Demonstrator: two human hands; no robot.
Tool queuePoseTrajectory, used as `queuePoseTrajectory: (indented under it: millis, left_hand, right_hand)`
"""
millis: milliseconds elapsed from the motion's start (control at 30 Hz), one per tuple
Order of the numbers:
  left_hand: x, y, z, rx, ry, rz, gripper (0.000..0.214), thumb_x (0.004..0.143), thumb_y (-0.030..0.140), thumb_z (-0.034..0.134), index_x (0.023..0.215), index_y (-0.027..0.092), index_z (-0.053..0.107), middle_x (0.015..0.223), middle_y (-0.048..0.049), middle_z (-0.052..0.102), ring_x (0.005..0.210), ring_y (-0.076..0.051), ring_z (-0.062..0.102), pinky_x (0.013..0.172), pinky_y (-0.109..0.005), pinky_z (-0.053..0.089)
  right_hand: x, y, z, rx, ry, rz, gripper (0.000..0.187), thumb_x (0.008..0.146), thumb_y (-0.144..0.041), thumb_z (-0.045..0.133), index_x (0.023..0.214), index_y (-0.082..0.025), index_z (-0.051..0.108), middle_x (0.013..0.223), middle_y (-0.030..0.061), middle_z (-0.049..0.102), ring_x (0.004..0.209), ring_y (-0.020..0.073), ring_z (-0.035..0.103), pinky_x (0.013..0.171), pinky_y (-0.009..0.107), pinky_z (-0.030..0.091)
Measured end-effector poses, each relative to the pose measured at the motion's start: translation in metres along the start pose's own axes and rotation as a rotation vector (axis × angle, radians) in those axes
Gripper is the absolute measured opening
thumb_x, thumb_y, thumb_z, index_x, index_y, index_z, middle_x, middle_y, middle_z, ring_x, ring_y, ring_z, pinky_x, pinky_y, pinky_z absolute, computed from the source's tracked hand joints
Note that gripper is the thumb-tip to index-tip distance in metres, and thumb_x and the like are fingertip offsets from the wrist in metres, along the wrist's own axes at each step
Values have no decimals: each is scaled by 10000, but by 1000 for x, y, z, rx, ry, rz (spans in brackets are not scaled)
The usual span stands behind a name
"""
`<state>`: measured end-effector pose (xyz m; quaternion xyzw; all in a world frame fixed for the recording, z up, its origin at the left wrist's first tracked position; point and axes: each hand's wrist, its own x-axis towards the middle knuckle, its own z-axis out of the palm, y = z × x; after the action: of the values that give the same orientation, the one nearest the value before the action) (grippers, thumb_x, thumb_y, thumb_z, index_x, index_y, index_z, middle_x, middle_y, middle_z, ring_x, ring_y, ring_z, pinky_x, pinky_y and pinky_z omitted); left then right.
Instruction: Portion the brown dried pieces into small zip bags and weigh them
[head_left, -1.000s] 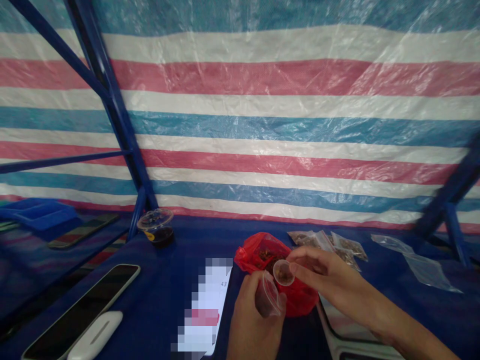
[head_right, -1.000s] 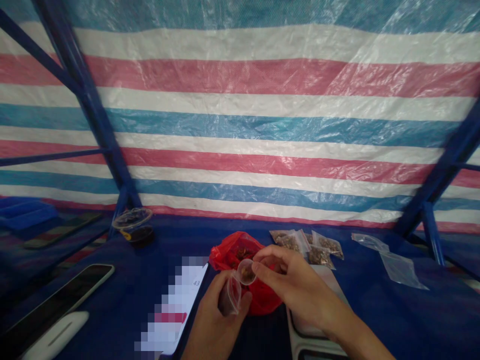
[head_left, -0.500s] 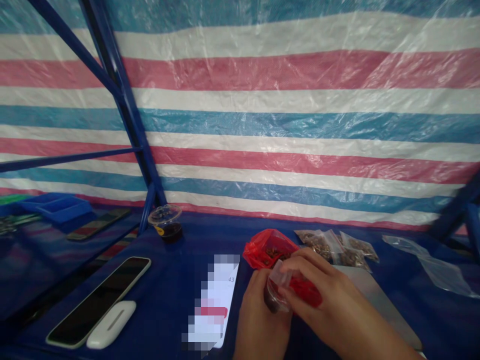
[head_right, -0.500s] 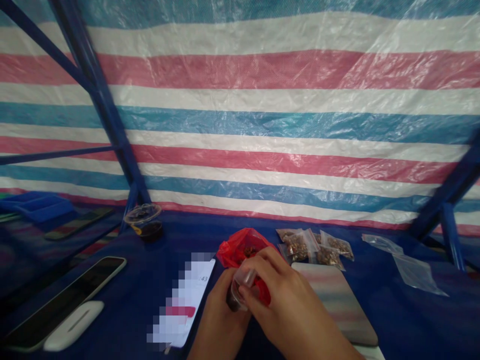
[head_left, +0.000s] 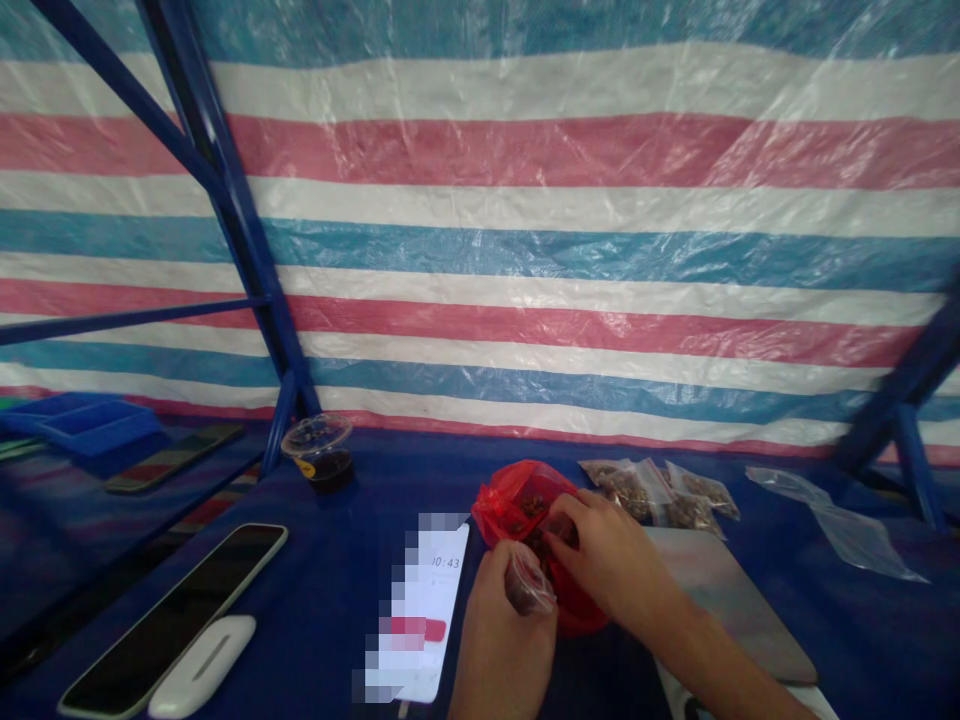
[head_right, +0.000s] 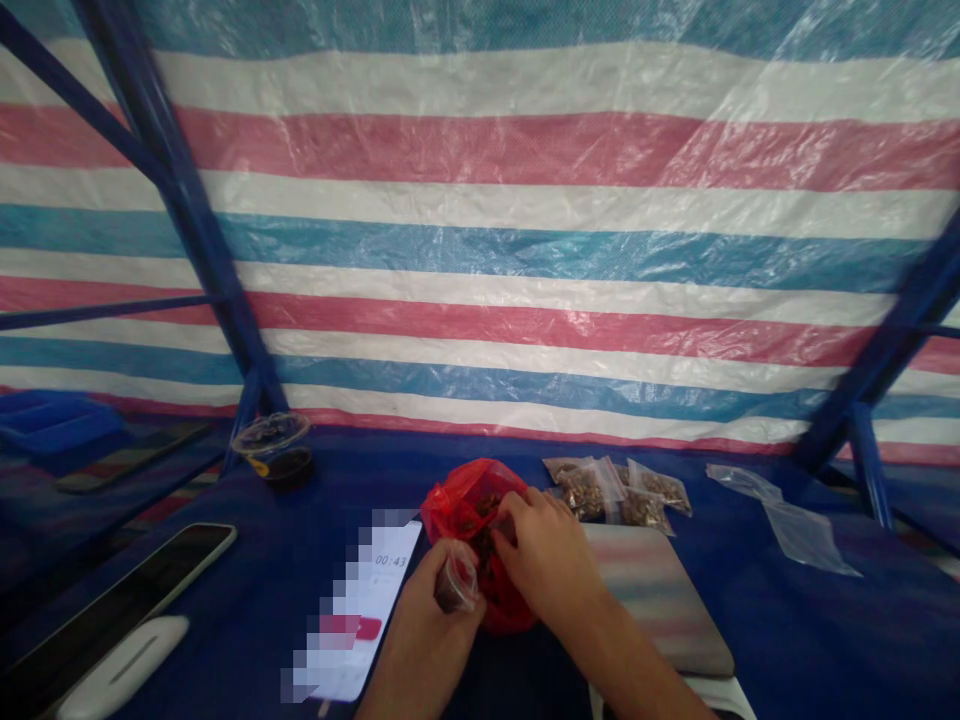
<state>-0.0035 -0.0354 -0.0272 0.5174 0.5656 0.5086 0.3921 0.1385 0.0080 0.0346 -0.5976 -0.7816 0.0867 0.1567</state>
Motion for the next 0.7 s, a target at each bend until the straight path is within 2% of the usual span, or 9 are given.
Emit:
queuePoseTrajectory:
  millis: [100, 167, 333, 467, 567, 700]
  left_hand:
    - [2, 2, 0, 5, -34, 10, 224, 700, 46, 521, 764, 244, 605, 733, 33, 616, 708, -175, 603, 658, -271, 452]
    - [3, 2, 0, -23, -10, 5, 215, 698, 56, 512, 758, 242, 600, 716, 35, 603, 686, -168, 588, 646, -267, 444]
    - [4, 1, 0, -74, 4, 24, 165, 710, 111, 574, 797, 246, 613, 728, 31, 599, 693, -176, 586, 651, -270, 456]
    - [4, 1, 0, -5, -36, 75, 79, 809, 181, 630, 855, 244, 617, 808, 8, 650, 745, -196, 617, 690, -290, 473]
    - [2, 3, 2, 13, -50, 70, 41, 856, 237, 653, 888, 239, 627, 838, -10, 674, 763, -209, 629, 685, -297, 468]
    - [-1, 8, 6, -52, -40, 72, 117, 901, 342, 666, 887, 229, 639, 854, -30, 700, 773, -220, 652, 707, -312, 491]
  right_hand:
    - [1, -1, 2, 156, -27, 20, 70, 928, -204, 683, 923, -224, 749, 1027, 66, 803, 939, 239, 742, 776, 310, 475]
    - [2, 3, 4, 218, -20, 24, 85, 919, -195, 671, 903, -227, 749, 977, 51, 811, 901, 229, 742, 749, 305, 463]
    - [5, 24, 7, 408, 29, 68, 151, 934, -285, 620, 886, -212, 743, 891, 54, 810, 809, 229, 732, 748, 332, 495]
    - [-1, 32, -11, 641, 14, 42, 232, 920, -418, 638, 895, -212, 741, 924, 65, 816, 860, 240, 750, 796, 340, 545]
    - [-13, 23, -31, 718, 35, -8, 269, 905, -496, 661, 920, -240, 744, 934, 46, 809, 867, 238, 747, 797, 335, 561]
    - [-30, 2, -40, 660, 68, -64, 106, 914, -371, 673, 920, -287, 736, 951, 7, 792, 870, 216, 736, 815, 324, 564]
